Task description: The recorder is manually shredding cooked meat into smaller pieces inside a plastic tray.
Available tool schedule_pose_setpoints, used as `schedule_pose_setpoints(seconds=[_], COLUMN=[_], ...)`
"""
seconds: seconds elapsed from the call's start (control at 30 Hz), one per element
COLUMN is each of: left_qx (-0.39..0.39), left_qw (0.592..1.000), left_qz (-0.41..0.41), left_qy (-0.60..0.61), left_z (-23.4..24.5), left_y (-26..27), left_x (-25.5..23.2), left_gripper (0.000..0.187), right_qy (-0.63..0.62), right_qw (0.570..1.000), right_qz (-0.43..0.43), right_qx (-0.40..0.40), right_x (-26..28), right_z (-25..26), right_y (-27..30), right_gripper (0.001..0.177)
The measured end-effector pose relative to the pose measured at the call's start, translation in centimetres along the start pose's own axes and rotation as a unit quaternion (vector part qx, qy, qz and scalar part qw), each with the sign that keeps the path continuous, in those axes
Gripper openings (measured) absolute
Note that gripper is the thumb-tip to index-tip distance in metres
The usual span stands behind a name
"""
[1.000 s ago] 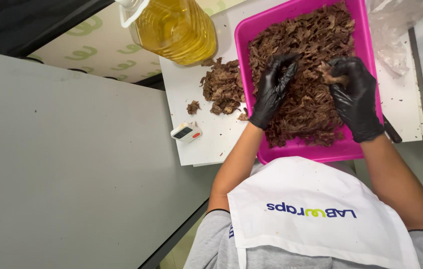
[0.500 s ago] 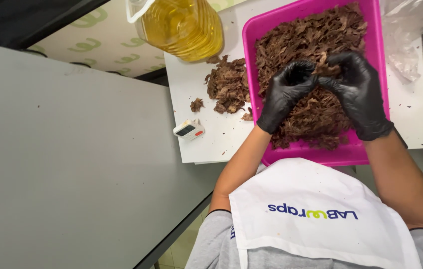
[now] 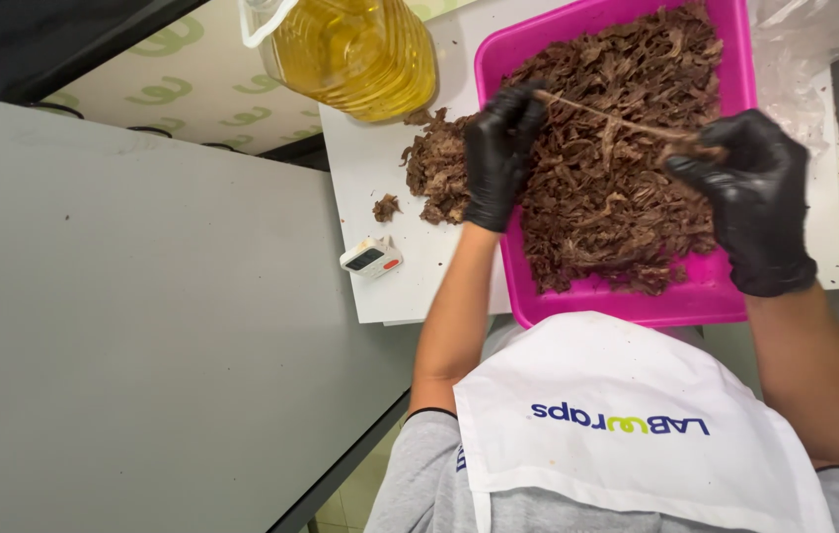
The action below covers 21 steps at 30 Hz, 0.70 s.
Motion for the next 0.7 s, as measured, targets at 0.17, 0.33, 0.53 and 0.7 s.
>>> schedule_pose_setpoints(seconds=[0.17,0.33,0.53,0.7], left_qx=[0.111,0.193,0.119,0.064], left_qw=[0.954,0.91,0.924,0.931], left_qz=[0.154,0.085,0.096,0.07], left_qy=[0.231,0.357,0.35,0.352], left_z=[-5.9,-9.8,-10.6,-7.6], left_y=[3.1,4.3,5.6,4.4], left_x=[5.9,1.5,4.3,1.8], left_gripper=[0.036,0.05,0.041,0.03], right_qy=[-0.057,-0.148,-0.031,0.022], right_qw=[0.998,0.988,0.999,1.0], right_qz=[-0.019,-0.042,0.036,0.022], right_qx=[-0.013,-0.009,-0.013,0.0], right_x=[-0.1,-1.7,-2.9,-2.2], right_z=[0.2,-1.9,-1.2,-1.5], right_y=[-1.1,-1.9,-2.0,-0.9], right_gripper=[0.006,0.012,0.015,0.016])
Point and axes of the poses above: each hand's wrist, its own y-axis away from the middle knuckle, its own z-axis out of the back of the hand, x = y × z, the point moved 8 cm from there along -y, towards the middle knuckle, and after that the axes turned 9 degrees about -y, right-handed, at the moved point
